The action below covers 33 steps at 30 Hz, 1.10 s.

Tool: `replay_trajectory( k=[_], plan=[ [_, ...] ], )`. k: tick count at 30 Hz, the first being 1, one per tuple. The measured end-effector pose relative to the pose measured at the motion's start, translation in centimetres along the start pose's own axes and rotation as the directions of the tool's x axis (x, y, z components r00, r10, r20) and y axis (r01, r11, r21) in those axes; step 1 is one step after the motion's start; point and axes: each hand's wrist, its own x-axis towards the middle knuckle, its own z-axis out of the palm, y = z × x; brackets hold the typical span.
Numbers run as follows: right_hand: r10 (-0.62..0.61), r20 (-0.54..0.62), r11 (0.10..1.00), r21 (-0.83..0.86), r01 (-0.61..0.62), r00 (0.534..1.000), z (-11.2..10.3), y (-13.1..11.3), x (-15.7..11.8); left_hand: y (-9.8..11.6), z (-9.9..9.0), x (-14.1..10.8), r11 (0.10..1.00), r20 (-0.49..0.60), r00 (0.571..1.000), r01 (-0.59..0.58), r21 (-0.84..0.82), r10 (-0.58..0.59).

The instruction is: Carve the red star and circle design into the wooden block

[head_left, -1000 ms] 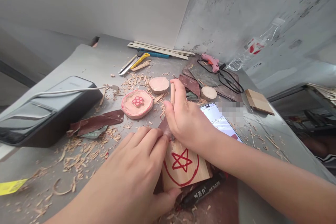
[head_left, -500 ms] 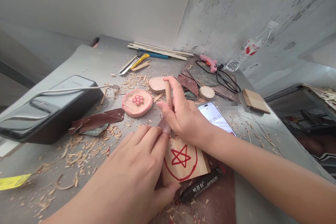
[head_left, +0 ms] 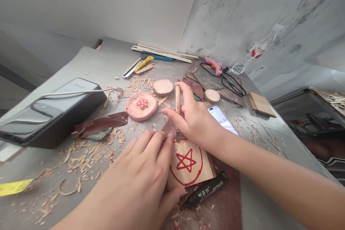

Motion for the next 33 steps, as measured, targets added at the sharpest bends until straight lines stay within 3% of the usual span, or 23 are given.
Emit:
replay_trajectory(
  k=[6, 10, 17, 23, 33],
  plan=[
    [-0.028, 0.039, 0.996, 0.083, 0.025, 0.999, 0.1, 0.0, -0.1, 0.0, 0.1, -0.4, 0.999, 0.021, 1.0, -0.022, 0.038, 0.021],
    [-0.016, 0.058, 0.999, 0.04, 0.013, 0.998, 0.7, 0.0, 0.2, 0.1, 0.1, -0.4, 0.996, 0.019, 0.999, -0.035, 0.077, 0.033],
    [0.018, -0.012, 1.0, 0.026, -0.018, 1.0, 1.4, 0.5, -0.1, 0.1, 0.1, -0.4, 0.993, 0.023, 0.998, -0.061, 0.097, 0.059],
    [-0.024, 0.047, 1.0, 0.008, 0.024, 0.999, 1.4, 0.1, -0.3, 0.2, 0.0, -0.2, 0.993, 0.01, 0.998, -0.064, 0.1, 0.064],
    [0.012, -0.075, 0.986, 0.164, 0.0, 0.997, 0.7, 0.5, -0.5, 0.0, 0.2, -0.3, 0.992, -0.008, 0.997, -0.075, 0.105, 0.076]
  ],
)
